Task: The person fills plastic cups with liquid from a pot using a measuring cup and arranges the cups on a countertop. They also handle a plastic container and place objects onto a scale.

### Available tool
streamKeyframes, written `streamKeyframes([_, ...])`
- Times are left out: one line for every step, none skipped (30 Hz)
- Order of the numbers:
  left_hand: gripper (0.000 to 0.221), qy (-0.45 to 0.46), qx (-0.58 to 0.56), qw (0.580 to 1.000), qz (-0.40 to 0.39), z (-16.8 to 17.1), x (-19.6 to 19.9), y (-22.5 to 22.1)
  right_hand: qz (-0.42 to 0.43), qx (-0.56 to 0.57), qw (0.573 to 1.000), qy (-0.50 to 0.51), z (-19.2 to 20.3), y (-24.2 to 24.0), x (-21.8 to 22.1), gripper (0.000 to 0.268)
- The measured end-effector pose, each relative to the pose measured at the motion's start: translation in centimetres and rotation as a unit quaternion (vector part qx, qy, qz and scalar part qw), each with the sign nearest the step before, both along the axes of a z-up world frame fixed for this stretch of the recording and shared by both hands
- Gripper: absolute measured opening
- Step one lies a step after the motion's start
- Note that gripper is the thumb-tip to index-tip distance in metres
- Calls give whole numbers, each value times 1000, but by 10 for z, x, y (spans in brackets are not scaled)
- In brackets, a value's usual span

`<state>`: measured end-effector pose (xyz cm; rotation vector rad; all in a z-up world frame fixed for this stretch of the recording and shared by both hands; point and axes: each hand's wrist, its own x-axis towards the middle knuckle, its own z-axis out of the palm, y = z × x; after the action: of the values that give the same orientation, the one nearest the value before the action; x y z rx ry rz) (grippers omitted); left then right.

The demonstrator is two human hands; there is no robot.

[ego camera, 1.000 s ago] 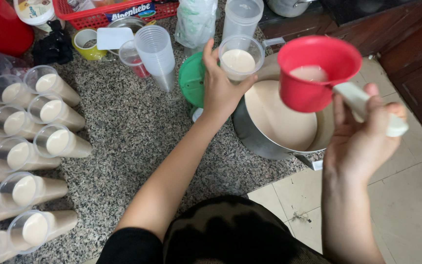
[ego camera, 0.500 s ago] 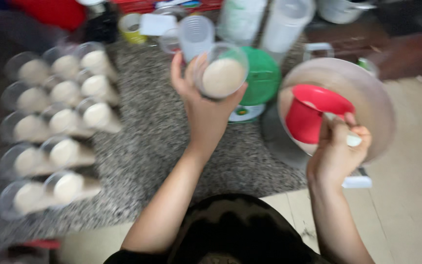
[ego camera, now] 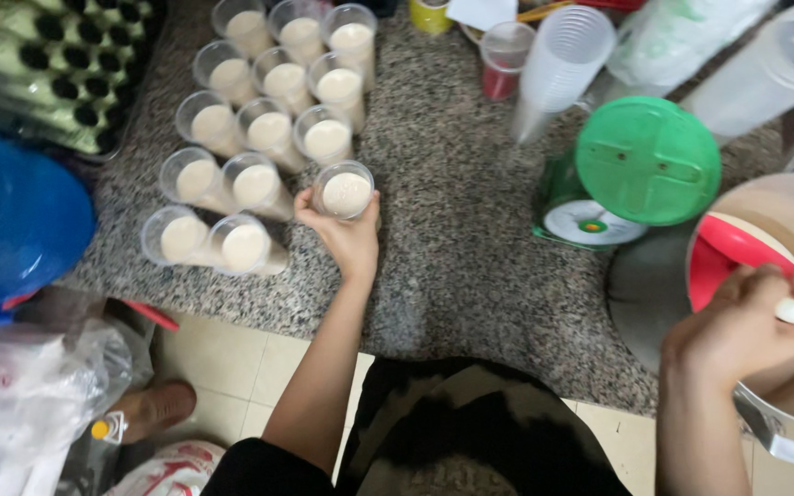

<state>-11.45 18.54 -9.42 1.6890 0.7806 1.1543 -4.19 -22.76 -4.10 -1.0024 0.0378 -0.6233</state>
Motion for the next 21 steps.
streamKeyframes([92,-4,-15,1000,13,-6,0,5,1,-15,1000,-4,-1,-2,3,35])
streamKeyframes([92,3,0,999,36,-12,0,11,-8,-11,1000,16,-2,-3,7,31])
streamKeyframes([91,10,13,998,57,-16,1,15,-20,-8,999,36,-4,-4,10,27])
streamKeyframes([91,17,27,996,78,-19,1,18,-31,-5,998,55,-5,-6,14,23])
streamKeyframes([90,9,25,997,77,-23,1,20,-29,-5,998,49,-6,-8,16,24])
streamKeyframes([90,0,23,997,77,-25,0,22,-26,-6,999,42,-8,-8,17,25])
streamKeyframes([89,-9,22,997,76,-27,0,24,-24,-6,999,35,-10,-8,17,26])
streamKeyframes([88,-14,9,997,79,-29,-1,25,-22,-4,999,33,-11,-9,18,26])
streamKeyframes([87,-20,-3,997,80,-30,0,25,-20,-2,999,32,-11,-10,17,26])
streamKeyframes([87,-25,-15,996,80,-31,1,25,-19,0,999,30,-11,-10,16,26])
streamKeyframes([88,-37,-6,996,77,-33,1,25,-27,-4,999,45,-11,-9,15,27])
streamKeyframes([89,-49,3,996,73,-34,2,25,-35,-8,998,60,-10,-9,13,27])
streamKeyframes([90,-61,13,996,71,-36,2,25,-42,-12,996,75,-10,-8,12,27])
streamKeyframes([94,-56,21,994,89,-38,3,26,-33,-7,997,64,-9,-7,12,28])
streamKeyframes([97,-50,28,993,107,-41,4,27,-24,-3,998,54,-9,-7,11,29])
streamKeyframes([100,-45,35,991,124,-45,5,27,-16,1,999,43,-8,-7,10,30])
streamKeyframes([100,-58,30,991,118,-50,7,27,-16,-8,999,42,-7,-7,9,30])
streamKeyframes([99,-70,26,991,112,-55,8,28,-17,-17,999,41,-7,-7,8,30])
streamKeyframes([99,-83,22,991,106,-61,9,28,-17,-25,999,39,-7,-7,7,30])
streamKeyframes([101,-78,2,989,123,-67,10,27,-25,-15,998,53,-6,-8,6,30])
streamKeyframes([103,-73,-19,987,139,-73,12,22,-32,-4,997,66,-5,-9,6,29])
